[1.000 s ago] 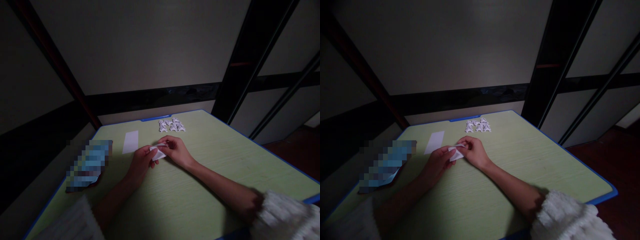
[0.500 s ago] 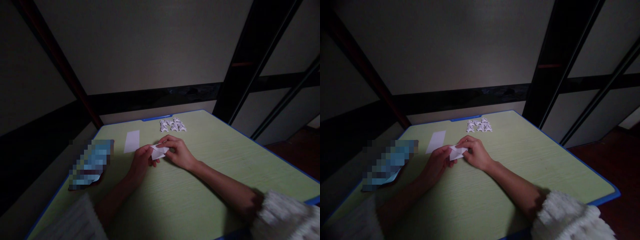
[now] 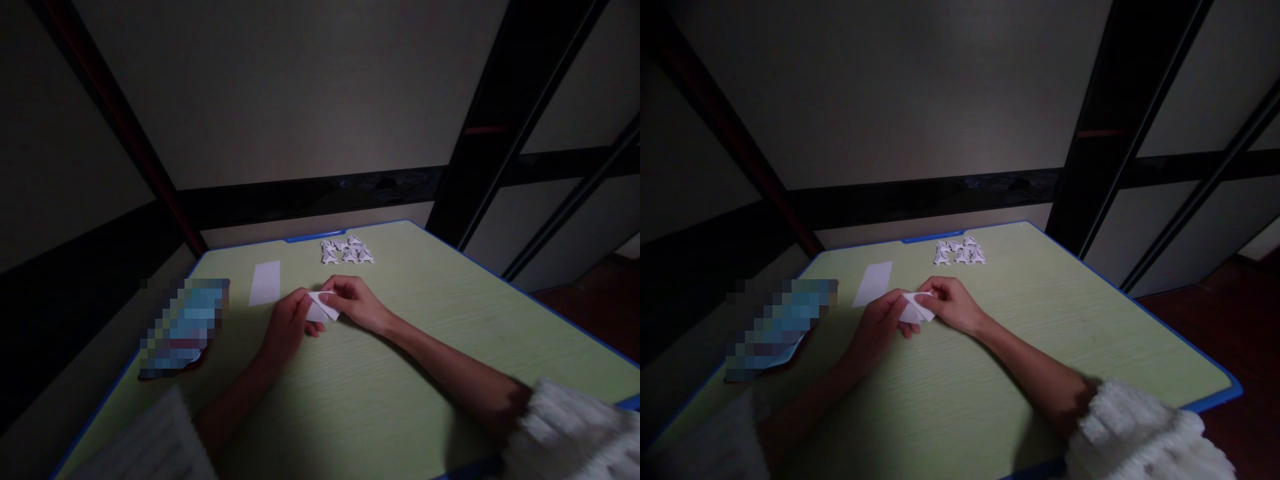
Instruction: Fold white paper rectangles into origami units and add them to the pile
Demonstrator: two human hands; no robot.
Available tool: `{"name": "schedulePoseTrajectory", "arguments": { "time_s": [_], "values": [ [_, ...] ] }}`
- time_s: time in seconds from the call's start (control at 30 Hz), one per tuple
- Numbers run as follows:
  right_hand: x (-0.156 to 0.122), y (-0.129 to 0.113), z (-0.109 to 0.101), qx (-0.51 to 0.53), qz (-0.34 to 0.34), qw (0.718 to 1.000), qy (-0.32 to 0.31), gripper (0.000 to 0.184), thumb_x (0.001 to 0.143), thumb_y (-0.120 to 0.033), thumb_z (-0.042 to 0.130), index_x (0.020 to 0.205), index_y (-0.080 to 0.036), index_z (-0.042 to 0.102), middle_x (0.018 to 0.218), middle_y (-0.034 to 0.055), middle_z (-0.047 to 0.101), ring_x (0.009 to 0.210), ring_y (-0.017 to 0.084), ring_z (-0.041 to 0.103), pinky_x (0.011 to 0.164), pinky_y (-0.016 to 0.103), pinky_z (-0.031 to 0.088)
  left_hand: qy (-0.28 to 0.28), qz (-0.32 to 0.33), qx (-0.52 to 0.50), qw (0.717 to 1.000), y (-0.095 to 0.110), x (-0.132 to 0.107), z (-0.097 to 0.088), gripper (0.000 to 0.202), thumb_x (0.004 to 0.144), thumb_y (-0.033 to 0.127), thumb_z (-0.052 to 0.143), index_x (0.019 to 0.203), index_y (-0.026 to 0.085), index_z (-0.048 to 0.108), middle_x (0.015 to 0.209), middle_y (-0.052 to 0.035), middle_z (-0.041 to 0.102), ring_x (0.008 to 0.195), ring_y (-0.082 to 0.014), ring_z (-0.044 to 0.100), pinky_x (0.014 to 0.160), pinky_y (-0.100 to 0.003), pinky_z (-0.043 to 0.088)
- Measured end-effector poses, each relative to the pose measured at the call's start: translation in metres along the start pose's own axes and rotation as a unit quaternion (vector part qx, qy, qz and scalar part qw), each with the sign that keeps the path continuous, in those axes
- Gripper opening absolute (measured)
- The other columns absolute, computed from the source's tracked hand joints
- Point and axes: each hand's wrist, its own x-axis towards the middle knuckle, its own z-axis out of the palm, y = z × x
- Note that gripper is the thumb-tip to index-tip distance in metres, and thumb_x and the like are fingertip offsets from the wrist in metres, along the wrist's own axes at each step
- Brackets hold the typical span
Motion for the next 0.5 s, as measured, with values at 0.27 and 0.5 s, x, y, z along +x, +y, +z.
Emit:
{"name": "schedulePoseTrajectory", "arguments": {
  "time_s": [0.27,0.5],
  "values": [
    [-0.0017,0.0014,-0.0001,-0.049,-0.003,0.998,0.028,0.023,0.060,-0.030,0.062,0.059,-0.011,0.050,0.049,-0.0051,0.042,0.045,0.005,0.037,0.043,0.019,0.027,-0.043,-0.078,-0.097,0.991,-0.0017,0.0032,-0.0010,0.022,0.064,0.032,0.048,0.069,0.011,0.052,0.047,0.0004,0.057,0.042,-0.0125,0.055,0.042,-0.024,0.046],
    [-0.0004,-0.0039,0.0005,0.118,0.052,0.992,0.011,0.021,0.060,-0.028,0.064,0.059,-0.010,0.052,0.050,-0.0029,0.050,0.044,0.005,0.043,0.044,0.018,0.032,0.002,-0.065,-0.040,0.997,0.0022,0.0026,-0.0030,0.022,0.067,0.032,0.049,0.057,0.012,0.050,0.037,0.0016,0.053,0.034,-0.0084,0.048,0.036,-0.018,0.036]
  ]
}}
